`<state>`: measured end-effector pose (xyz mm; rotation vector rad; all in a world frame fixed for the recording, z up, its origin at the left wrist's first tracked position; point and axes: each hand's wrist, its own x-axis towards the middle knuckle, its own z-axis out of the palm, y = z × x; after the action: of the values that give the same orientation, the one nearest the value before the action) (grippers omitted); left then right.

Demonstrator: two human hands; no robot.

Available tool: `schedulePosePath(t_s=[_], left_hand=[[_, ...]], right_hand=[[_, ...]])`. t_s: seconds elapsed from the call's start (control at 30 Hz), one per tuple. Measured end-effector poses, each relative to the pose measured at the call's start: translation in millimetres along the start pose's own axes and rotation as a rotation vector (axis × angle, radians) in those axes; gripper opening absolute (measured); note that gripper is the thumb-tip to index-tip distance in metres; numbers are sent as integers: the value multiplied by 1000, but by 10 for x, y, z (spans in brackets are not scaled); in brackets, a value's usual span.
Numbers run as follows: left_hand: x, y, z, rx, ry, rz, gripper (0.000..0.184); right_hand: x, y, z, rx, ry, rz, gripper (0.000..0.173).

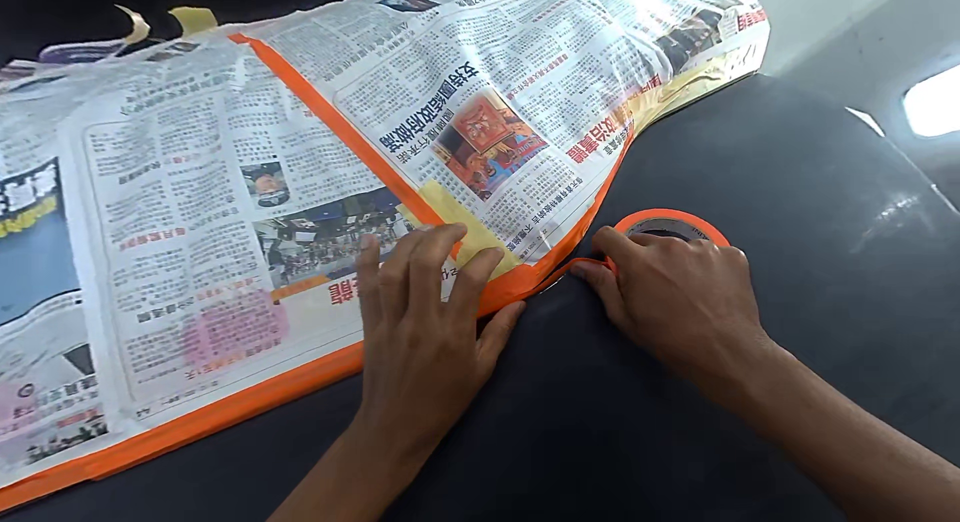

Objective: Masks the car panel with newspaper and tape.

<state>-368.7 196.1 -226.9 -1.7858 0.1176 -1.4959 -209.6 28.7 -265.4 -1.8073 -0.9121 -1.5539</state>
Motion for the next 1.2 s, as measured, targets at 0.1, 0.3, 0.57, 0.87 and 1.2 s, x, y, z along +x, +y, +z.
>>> schedulePosePath(t_s=[0.1, 0.3, 0.57, 0.87, 1.2], left_hand=[[183, 116, 113, 16, 18, 23, 53], [402, 295, 271, 17, -2, 33, 48], [350, 308, 310, 45, 0, 35, 44], [390, 390, 348, 61, -20, 15, 43], [975, 546, 500, 100, -132, -8, 47]], right_hand=[[38, -21, -6, -19, 0, -2, 36], [-25, 342, 96, 165, 17, -320, 36], [198, 755, 208, 36, 82, -198, 33], [463, 484, 175, -5, 33, -17, 34], [370, 764, 192, 170, 0, -234, 36]])
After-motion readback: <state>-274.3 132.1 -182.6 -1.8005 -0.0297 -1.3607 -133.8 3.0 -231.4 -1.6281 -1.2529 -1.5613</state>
